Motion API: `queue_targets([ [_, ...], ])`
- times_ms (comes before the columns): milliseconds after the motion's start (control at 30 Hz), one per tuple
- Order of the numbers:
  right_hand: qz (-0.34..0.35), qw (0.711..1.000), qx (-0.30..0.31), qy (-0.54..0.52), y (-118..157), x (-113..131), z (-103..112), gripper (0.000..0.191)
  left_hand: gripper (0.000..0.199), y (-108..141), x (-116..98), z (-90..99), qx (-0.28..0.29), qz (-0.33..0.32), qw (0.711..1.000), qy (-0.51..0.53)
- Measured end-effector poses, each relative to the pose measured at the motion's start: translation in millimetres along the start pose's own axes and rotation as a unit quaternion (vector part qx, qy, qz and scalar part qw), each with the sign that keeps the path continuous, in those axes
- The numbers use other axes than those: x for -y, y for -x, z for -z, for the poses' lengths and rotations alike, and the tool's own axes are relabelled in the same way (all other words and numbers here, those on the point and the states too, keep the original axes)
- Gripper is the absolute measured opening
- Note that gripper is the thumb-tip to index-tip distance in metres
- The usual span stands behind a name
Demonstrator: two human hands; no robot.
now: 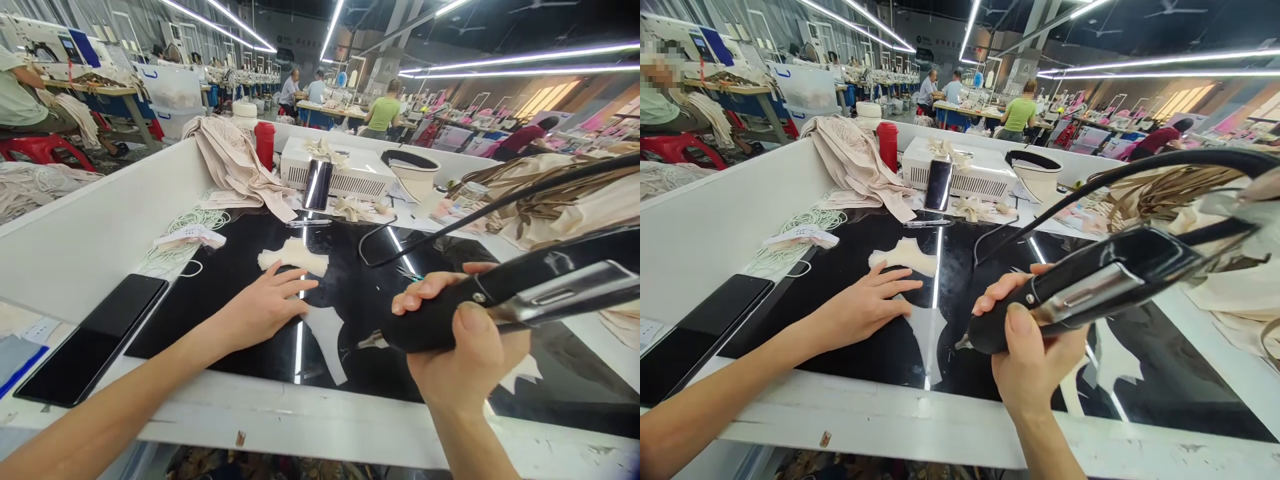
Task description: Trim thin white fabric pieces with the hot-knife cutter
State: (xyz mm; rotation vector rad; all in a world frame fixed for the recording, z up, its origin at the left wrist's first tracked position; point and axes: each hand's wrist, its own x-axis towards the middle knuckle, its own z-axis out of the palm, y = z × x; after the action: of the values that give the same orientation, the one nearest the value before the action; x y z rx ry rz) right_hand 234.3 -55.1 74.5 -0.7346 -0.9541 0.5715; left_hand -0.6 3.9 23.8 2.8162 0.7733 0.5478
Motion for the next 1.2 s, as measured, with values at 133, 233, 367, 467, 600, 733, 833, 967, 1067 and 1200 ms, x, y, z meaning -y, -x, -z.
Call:
queue_targets([
  [133,0.011,1.0,0.014,-0.015,3.6,-6.4,-7.8,0.036,0.025,-4.4,-13.5,-8.3,-0.049,0.032,0.998,0.04],
  [233,0.021,0.999,0.014,-0.024,3.4,-12.7,-12.9,0.038,0.024,-10.1,-30.7,-16.9,-0.031,0.051,0.992,0.113],
  [367,0.016,1.0,0.013,-0.02,3.3,-20.4,-16.3,0.038,0.05,-14.0,-44.5,-26.1,0.015,0.072,0.985,0.154],
  [467,0.004,1.0,0.02,-0.02,5.5,-24.2,-16.2,0.039,0.062,-13.3,-46.1,-28.2,0.038,0.082,0.985,0.15],
  [600,0.002,0.999,0.029,-0.025,8.6,-25.8,-16.1,0.036,0.066,-10.6,-46.0,-26.8,0.05,0.089,0.984,0.146],
  [733,-0.003,1.0,0.022,-0.017,9.4,-22.5,-17.6,0.034,0.066,-8.4,-46.7,-25.1,0.056,0.096,0.982,0.152],
  [833,-0.009,0.999,0.021,-0.024,11.7,-17.8,-17.2,0.034,0.067,-7.9,-46.6,-25.1,0.055,0.095,0.982,0.154],
  [967,-0.017,0.999,0.039,-0.028,18.2,-13.7,-14.2,0.037,0.069,-8.2,-46.3,-25.6,0.054,0.091,0.983,0.153],
  [1067,-0.026,0.998,0.046,-0.021,21.8,-13.3,-12.8,0.036,0.069,-7.4,-45.9,-25.6,0.052,0.091,0.983,0.151],
  [1200,-0.026,0.998,0.048,-0.027,23.4,-10.5,-12.8,0.034,0.07,-6.1,-45.4,-24.3,0.055,0.089,0.983,0.149],
])
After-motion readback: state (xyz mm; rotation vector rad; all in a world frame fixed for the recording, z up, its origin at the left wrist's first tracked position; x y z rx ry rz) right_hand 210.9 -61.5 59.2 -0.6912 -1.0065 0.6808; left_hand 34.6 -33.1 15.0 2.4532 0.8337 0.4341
